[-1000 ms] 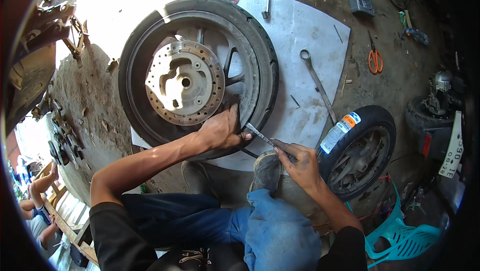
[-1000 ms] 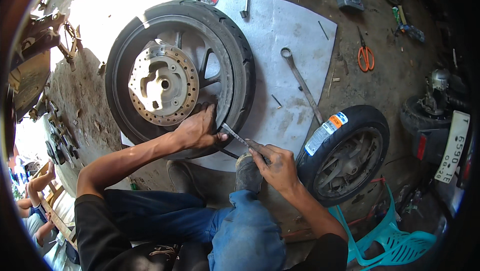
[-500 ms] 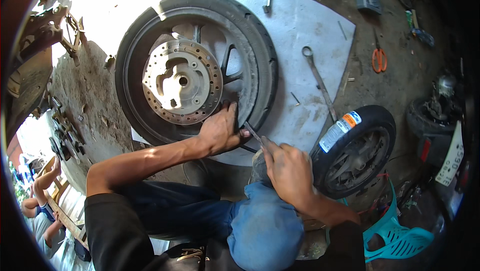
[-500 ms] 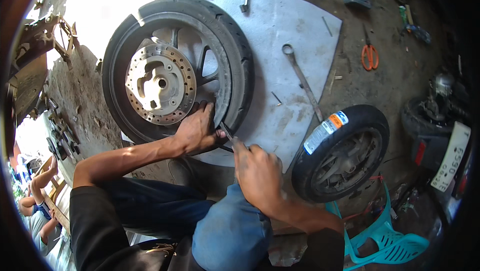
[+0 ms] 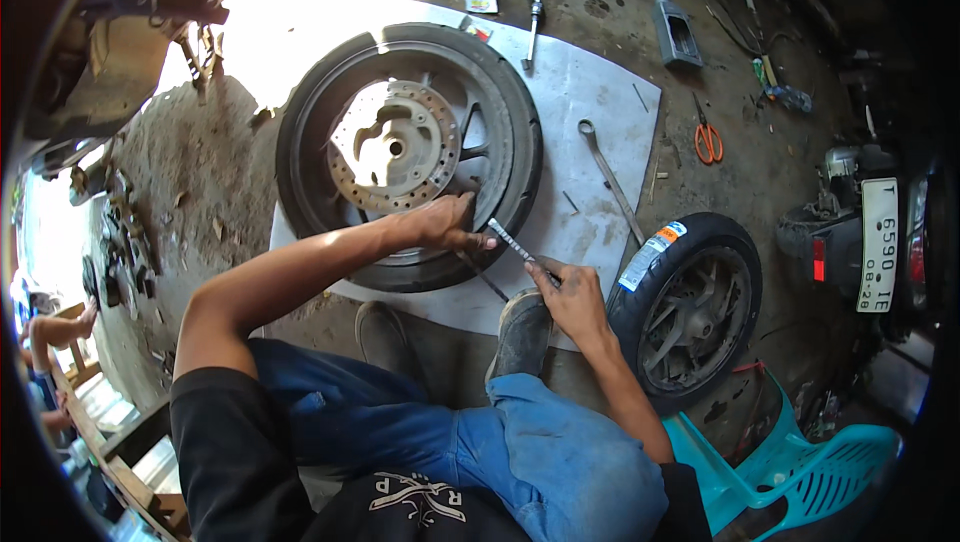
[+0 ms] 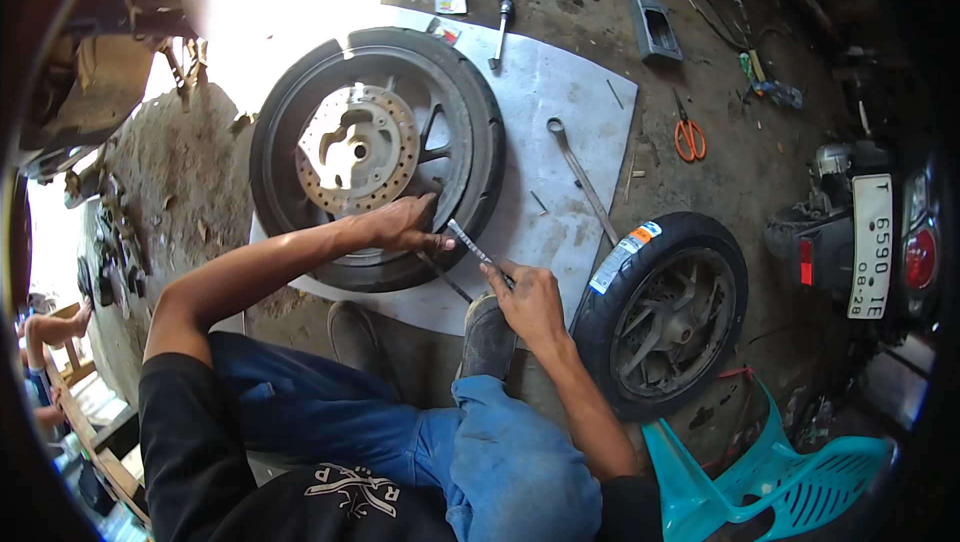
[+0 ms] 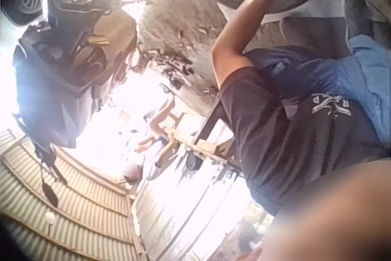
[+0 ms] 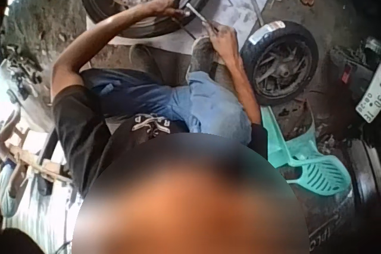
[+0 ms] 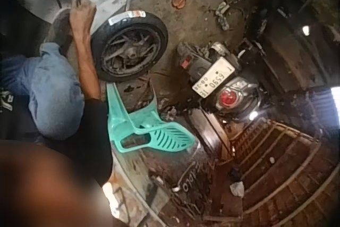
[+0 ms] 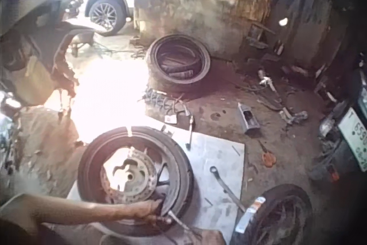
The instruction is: The recorder is using a prying tool to remove a tire from a motorcycle wheel rim.
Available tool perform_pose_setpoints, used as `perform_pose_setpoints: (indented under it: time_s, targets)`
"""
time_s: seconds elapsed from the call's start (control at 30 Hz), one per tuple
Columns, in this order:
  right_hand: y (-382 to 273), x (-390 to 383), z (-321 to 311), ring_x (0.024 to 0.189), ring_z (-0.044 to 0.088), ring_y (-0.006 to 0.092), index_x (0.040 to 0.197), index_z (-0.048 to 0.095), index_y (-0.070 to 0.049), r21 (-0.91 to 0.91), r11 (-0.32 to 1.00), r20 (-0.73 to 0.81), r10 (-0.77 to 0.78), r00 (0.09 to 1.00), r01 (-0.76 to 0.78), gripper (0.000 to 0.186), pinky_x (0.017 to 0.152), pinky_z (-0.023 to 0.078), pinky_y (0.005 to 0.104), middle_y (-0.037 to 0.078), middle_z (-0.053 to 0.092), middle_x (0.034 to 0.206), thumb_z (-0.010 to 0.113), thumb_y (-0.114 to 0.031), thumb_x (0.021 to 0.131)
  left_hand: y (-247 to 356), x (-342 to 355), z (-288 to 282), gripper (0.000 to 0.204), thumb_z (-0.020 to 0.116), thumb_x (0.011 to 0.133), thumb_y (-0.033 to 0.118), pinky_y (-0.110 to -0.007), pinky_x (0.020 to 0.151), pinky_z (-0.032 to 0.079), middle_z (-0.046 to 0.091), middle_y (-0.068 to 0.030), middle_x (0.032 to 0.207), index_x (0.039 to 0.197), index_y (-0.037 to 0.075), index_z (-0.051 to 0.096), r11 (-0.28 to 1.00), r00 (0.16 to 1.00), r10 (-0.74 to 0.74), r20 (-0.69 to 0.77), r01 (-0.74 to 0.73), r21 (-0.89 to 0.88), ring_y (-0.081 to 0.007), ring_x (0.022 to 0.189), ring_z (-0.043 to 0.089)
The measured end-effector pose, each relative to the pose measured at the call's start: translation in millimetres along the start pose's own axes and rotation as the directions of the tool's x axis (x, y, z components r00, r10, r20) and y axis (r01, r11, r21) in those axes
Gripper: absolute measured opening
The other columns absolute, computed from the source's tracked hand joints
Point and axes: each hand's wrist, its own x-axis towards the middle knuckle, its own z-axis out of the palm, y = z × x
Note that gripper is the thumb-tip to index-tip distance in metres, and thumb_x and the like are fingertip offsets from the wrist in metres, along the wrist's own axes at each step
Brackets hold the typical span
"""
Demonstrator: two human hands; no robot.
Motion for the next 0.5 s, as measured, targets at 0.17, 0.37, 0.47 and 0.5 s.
perform_pose_setpoints:
  time_s: [0.17, 0.37, 0.47, 0.5]
  targets:
    - [-14, 9, -4, 0.081, 0.072, 0.0438, 0.101, 0.078, 0.001, -0.15, 0.986, -0.041, -0.086, 0.995, 0.079, 0.036, 0.073, 0.056, 0.0469, 0.029, 0.07, 0.084, 0.069, -0.034, 0.097, -10, -9, -3, 0.107, 0.072, 0.082, 0.072, -0.049, 0.095, 0.049, 0.064, -0.0373, 0.113, 0.13, -0.019, 0.045, 1.0, 0.998, 0.02, 0.057, -0.02, -0.004, -0.0484, 0.111, 0.063]
    - [3, 4, -13, 0.077, 0.07, 0.0467, 0.104, 0.078, -0.001, -0.039, 0.999, 0.058, 0.019, 0.998, -0.017, 0.038, 0.07, 0.055, 0.0467, 0.03, 0.068, 0.08, 0.068, -0.036, 0.098, -9, -26, 2, 0.125, 0.074, 0.08, 0.071, -0.046, 0.11, 0.042, 0.054, -0.0406, 0.136, 0.15, -0.02, 0.025, 0.997, 0.997, 0.063, 0.04, -0.061, -0.044, -0.048, 0.131, 0.053]
    - [-23, -19, 21, 0.075, 0.068, 0.0482, 0.106, 0.077, -0.002, -0.197, 0.98, -0.135, 0.012, 0.991, -0.038, 0.035, 0.069, 0.054, 0.0465, 0.031, 0.068, 0.081, 0.066, -0.035, 0.099, 1, -25, -13, 0.126, 0.076, 0.079, 0.068, -0.044, 0.114, 0.04, 0.052, -0.039, 0.14, 0.151, -0.02, 0.022, 0.996, 0.995, 0.006, 0.103, 0.003, -0.09, -0.046, 0.135, 0.05]
    - [-21, -18, 20, 0.075, 0.068, 0.0482, 0.106, 0.077, -0.002, -0.202, 0.979, -0.126, 0.013, 0.992, -0.039, 0.035, 0.069, 0.054, 0.0465, 0.031, 0.068, 0.081, 0.066, -0.035, 0.099, 2, -21, -13, 0.126, 0.077, 0.079, 0.066, -0.043, 0.114, 0.04, 0.051, -0.0386, 0.141, 0.152, -0.02, 0.021, 0.995, 0.99, -0.02, 0.142, 0.034, -0.097, -0.0456, 0.136, 0.05]
